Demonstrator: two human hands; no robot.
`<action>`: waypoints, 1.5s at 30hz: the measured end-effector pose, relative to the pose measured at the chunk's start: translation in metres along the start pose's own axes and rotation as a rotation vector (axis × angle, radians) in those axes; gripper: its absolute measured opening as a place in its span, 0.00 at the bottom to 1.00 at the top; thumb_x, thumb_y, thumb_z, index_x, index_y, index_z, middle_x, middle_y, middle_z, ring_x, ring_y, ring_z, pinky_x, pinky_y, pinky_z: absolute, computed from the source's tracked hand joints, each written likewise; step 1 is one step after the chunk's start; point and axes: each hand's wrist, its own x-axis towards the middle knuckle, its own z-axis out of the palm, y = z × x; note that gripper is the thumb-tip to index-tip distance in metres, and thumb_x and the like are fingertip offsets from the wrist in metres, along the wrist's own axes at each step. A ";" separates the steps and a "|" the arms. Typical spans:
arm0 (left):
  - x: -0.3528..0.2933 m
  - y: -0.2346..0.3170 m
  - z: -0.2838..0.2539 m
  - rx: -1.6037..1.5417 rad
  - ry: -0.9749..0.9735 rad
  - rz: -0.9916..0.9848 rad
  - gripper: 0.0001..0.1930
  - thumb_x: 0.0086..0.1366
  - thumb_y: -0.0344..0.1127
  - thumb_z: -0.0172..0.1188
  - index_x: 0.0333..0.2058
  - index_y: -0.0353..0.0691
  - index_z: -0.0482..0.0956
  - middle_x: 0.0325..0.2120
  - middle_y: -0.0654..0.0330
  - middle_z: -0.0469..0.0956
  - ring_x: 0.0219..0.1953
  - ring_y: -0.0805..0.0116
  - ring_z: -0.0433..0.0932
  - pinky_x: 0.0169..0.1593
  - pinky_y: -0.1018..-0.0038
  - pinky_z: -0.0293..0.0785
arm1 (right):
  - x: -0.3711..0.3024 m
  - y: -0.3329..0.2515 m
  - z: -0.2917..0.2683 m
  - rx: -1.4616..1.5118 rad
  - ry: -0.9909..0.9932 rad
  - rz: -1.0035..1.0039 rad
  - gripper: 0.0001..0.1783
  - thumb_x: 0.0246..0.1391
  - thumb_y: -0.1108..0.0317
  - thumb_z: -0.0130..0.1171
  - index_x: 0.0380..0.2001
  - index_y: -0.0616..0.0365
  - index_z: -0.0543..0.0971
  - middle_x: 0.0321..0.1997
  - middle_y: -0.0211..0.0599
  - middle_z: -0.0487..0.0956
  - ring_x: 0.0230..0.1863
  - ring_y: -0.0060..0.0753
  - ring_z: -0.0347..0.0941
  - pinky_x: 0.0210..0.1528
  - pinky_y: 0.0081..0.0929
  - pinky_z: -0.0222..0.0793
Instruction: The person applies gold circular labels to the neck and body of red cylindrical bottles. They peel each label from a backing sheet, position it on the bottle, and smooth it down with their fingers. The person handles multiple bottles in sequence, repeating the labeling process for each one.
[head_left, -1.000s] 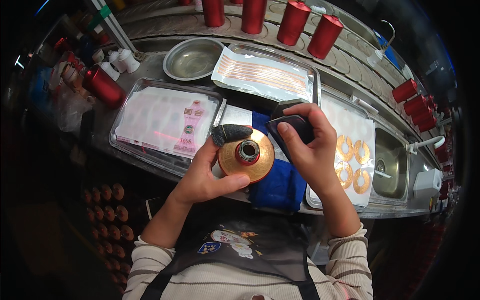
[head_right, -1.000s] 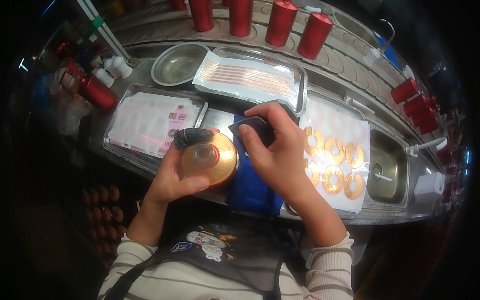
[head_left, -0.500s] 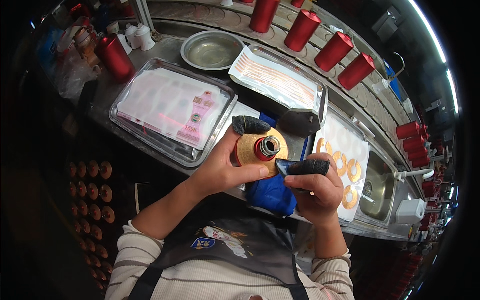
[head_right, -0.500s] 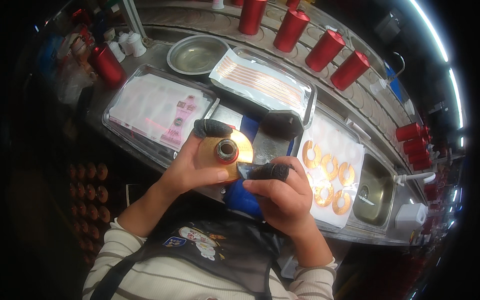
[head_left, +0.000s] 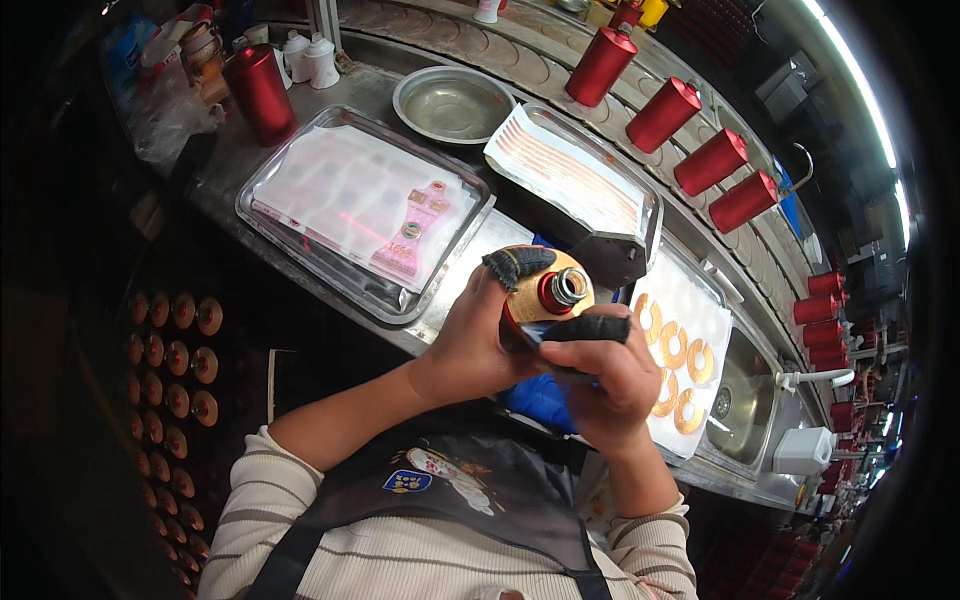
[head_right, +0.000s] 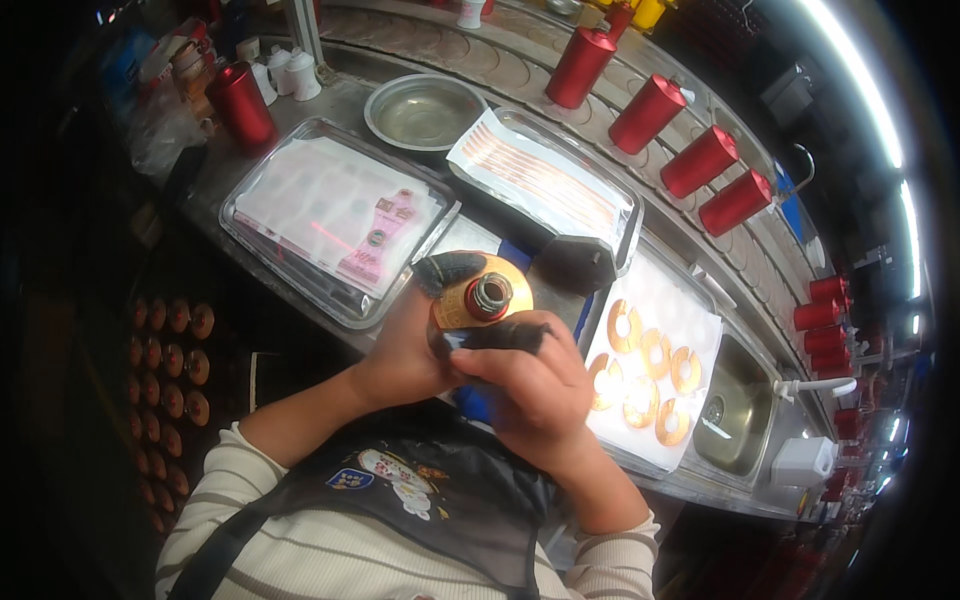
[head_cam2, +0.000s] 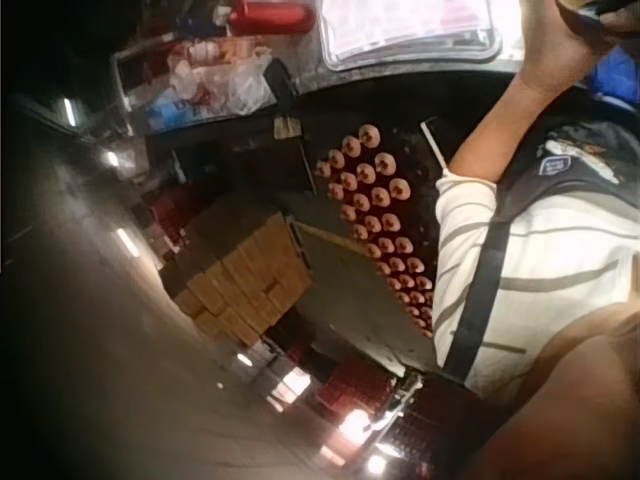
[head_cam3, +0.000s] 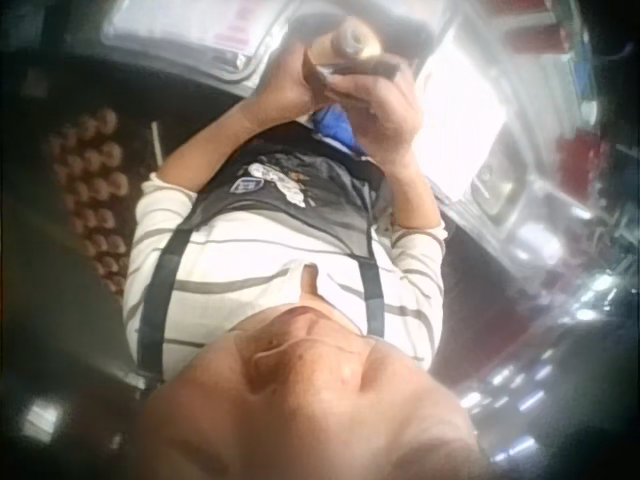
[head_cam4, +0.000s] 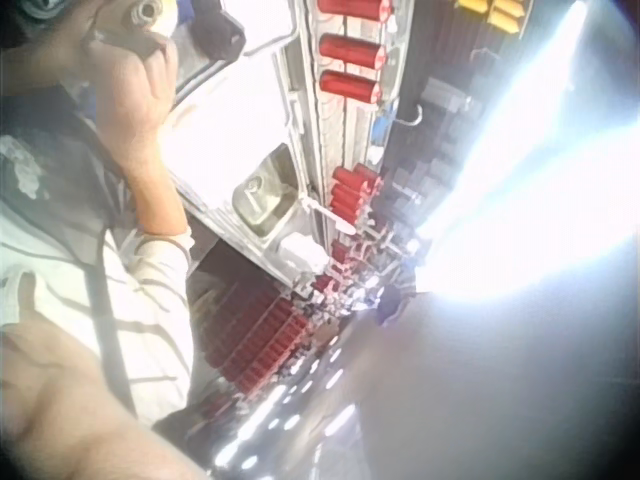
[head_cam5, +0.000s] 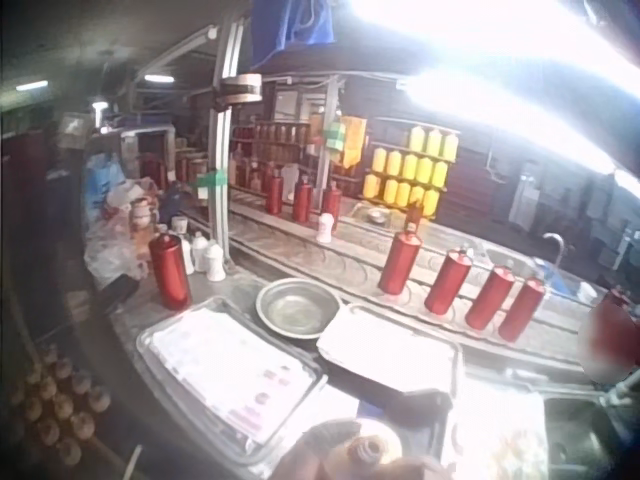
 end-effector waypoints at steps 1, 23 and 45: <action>-0.003 -0.003 0.004 0.028 0.054 0.017 0.45 0.46 0.40 0.80 0.61 0.39 0.64 0.55 0.49 0.70 0.57 0.49 0.71 0.62 0.59 0.66 | 0.000 -0.002 0.002 0.037 0.023 0.018 0.19 0.34 0.84 0.72 0.33 0.56 0.84 0.34 0.39 0.80 0.37 0.41 0.78 0.41 0.32 0.73; 0.009 -0.006 -0.012 0.218 0.134 0.294 0.58 0.41 0.43 0.83 0.65 0.36 0.53 0.61 0.46 0.60 0.63 0.47 0.63 0.66 0.56 0.61 | -0.013 0.008 -0.011 0.025 0.167 0.212 0.18 0.39 0.88 0.70 0.35 0.60 0.82 0.35 0.39 0.81 0.37 0.34 0.77 0.41 0.27 0.72; 0.000 -0.022 0.027 -0.214 0.214 0.156 0.60 0.47 0.43 0.80 0.68 0.27 0.46 0.59 0.39 0.65 0.59 0.42 0.69 0.64 0.56 0.64 | -0.011 0.008 0.004 0.014 0.173 0.223 0.17 0.41 0.84 0.72 0.36 0.59 0.82 0.35 0.38 0.81 0.38 0.37 0.77 0.40 0.27 0.71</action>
